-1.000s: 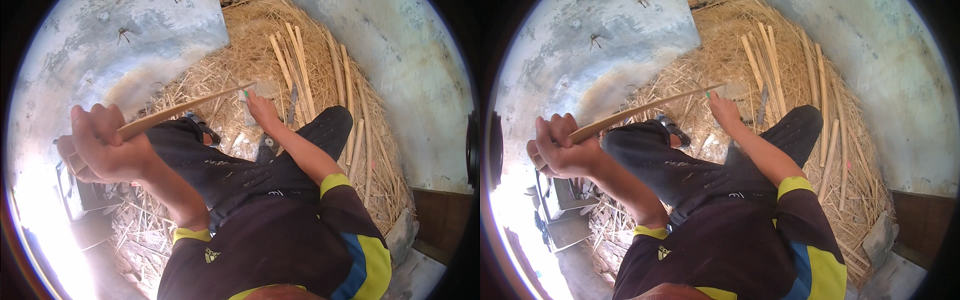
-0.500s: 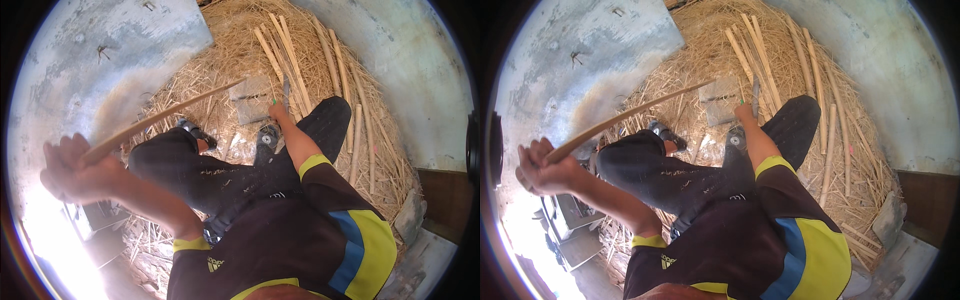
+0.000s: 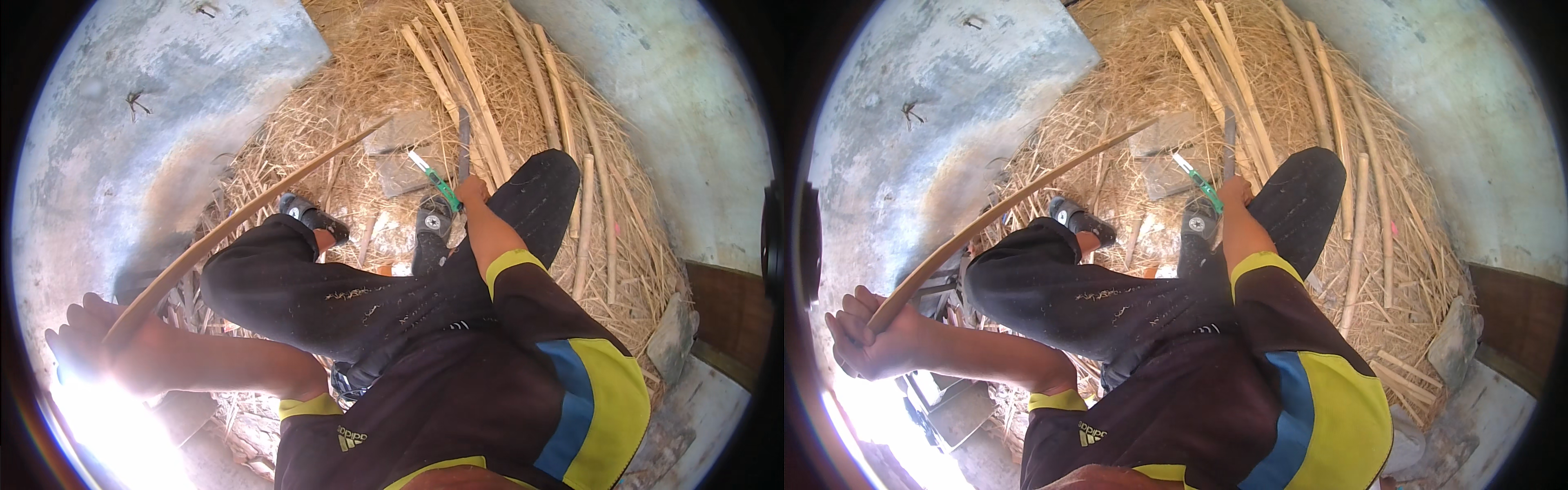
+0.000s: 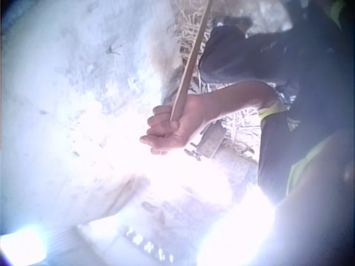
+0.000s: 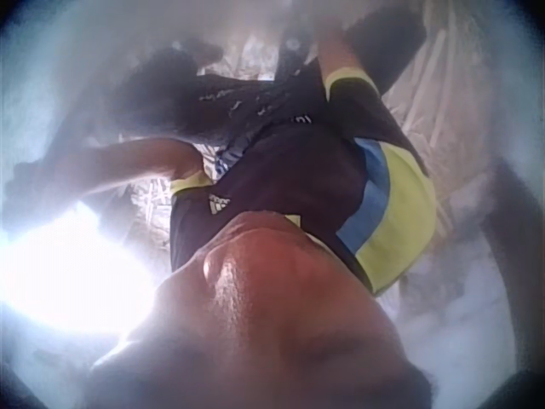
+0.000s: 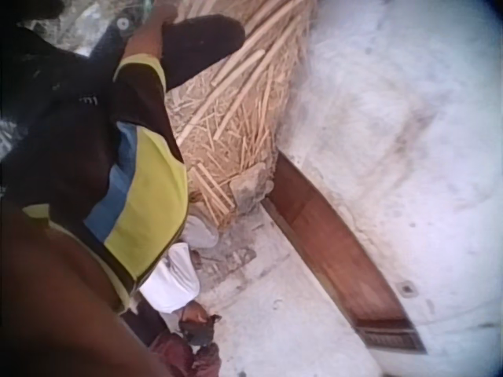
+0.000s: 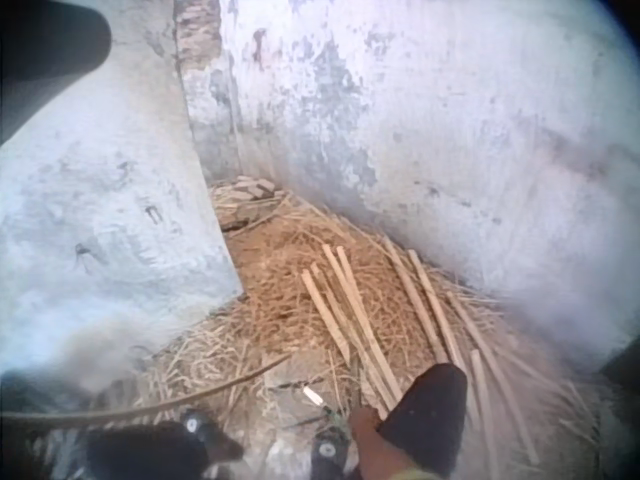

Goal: The person sits on a straw-covered floor and uses a green-handled knife to shave thin strips from a long wooden stick. The person holds the stick with their left hand and repeatedly scrapes the knife along its length to remove the outer layer.

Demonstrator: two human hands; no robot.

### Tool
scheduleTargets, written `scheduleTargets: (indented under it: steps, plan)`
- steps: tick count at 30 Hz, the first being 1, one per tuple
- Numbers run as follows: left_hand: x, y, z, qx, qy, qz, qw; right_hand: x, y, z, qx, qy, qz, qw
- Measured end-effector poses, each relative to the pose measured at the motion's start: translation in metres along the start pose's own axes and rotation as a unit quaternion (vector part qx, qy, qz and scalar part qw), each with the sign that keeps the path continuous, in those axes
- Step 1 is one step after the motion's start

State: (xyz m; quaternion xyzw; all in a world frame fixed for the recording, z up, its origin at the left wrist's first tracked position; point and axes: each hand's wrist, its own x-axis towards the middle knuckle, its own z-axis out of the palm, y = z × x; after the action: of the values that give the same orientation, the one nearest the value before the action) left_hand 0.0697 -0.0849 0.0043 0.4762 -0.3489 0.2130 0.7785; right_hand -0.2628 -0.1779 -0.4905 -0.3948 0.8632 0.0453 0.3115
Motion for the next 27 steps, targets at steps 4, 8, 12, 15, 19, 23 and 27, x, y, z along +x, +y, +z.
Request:
scheduleTargets:
  steps: [4, 8, 12, 15, 19, 23, 27]
  plan:
    - [-0.01, 0.001, 0.01, -0.057, 0.027, -0.039, 0.997, 0.009, 0.015, 0.007, -0.03, -0.005, -0.038, 0.999]
    - [-0.011, 0.011, 0.006, -0.073, 0.035, -0.041, 0.996, -0.004, -0.003, -0.005, -0.018, 0.004, -0.066, 0.998]
    - [-0.013, 0.013, 0.01, -0.085, 0.047, -0.057, 0.994, 0.034, 0.004, -0.028, 0.394, -0.127, -0.007, 0.91]
    - [-0.014, 0.016, 0.014, -0.079, 0.058, -0.04, 0.994, 0.035, 0.001, -0.073, 0.64, -0.275, 0.005, 0.718]
    - [0.025, -0.049, -0.036, -0.039, -0.1, 0.132, 0.985, -0.024, -0.007, -0.148, 0.63, -0.368, -0.048, 0.682]
    - [0.027, -0.056, -0.011, -0.031, -0.152, 0.184, 0.971, 0.014, 0.019, -0.155, -0.135, -0.183, -0.167, 0.959]
    - [-0.003, 0.01, 0.035, 0.014, -0.084, 0.098, 0.992, 0.007, 0.037, -0.156, 0.293, -0.251, -0.024, 0.922]
